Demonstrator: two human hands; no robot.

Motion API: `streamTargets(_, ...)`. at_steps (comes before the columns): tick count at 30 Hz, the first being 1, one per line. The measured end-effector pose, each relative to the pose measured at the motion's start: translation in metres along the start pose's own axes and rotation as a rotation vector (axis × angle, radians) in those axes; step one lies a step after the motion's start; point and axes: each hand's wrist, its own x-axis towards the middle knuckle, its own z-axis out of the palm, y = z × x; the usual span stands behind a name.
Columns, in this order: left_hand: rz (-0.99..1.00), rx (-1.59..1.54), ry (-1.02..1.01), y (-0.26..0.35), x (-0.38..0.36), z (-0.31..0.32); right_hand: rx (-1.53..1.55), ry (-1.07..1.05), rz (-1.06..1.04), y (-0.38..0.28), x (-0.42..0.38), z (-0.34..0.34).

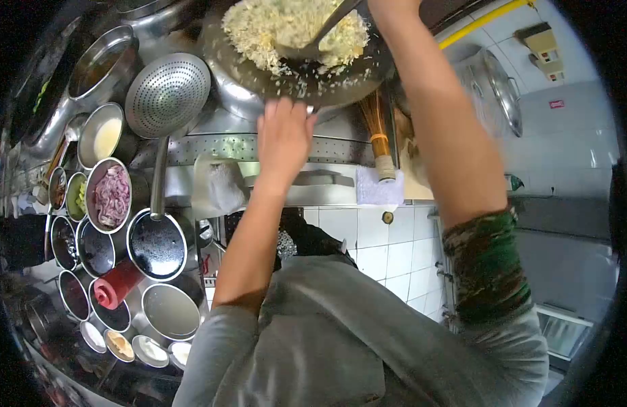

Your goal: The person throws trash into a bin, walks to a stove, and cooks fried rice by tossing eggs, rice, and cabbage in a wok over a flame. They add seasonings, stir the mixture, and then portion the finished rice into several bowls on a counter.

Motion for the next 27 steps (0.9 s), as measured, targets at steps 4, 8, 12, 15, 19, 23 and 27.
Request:
streamTargets(4,0.076,-0.128,0.016,0.025,-0.03,-0.041,0.321,-0.153,0.237,-0.045,-0.015,-0.043)
streamTargets(8,0.092,-0.151,0.084,0.034,0.047,-0.06,0.176,-0.145,0.345,-0.057,-0.001,-0.035)
streamTargets(12,-0.004,-0.042,-0.004,-0.01,0.01,0.013,-0.133,-0.014,0.051,-0.039,-0.015,-0.007)
streamTargets(15,-0.04,-0.062,-0.132,0.0,-0.037,-0.015,0.156,-0.195,-0.011,-0.035,-0.021,-0.033)
streamTargets(19,0.069,-0.194,0.019,0.026,0.03,-0.074,0.411,-0.173,0.382,-0.015,0.025,-0.038)
streamTargets(23,0.008,-0.057,-0.023,0.003,0.055,-0.017,0.252,-0.103,0.441,-0.047,0.102,-0.024)
streamTargets(27,0.001,-0.048,-0.039,-0.011,0.06,0.015,0.419,-0.162,0.337,-0.016,0.111,-0.041)
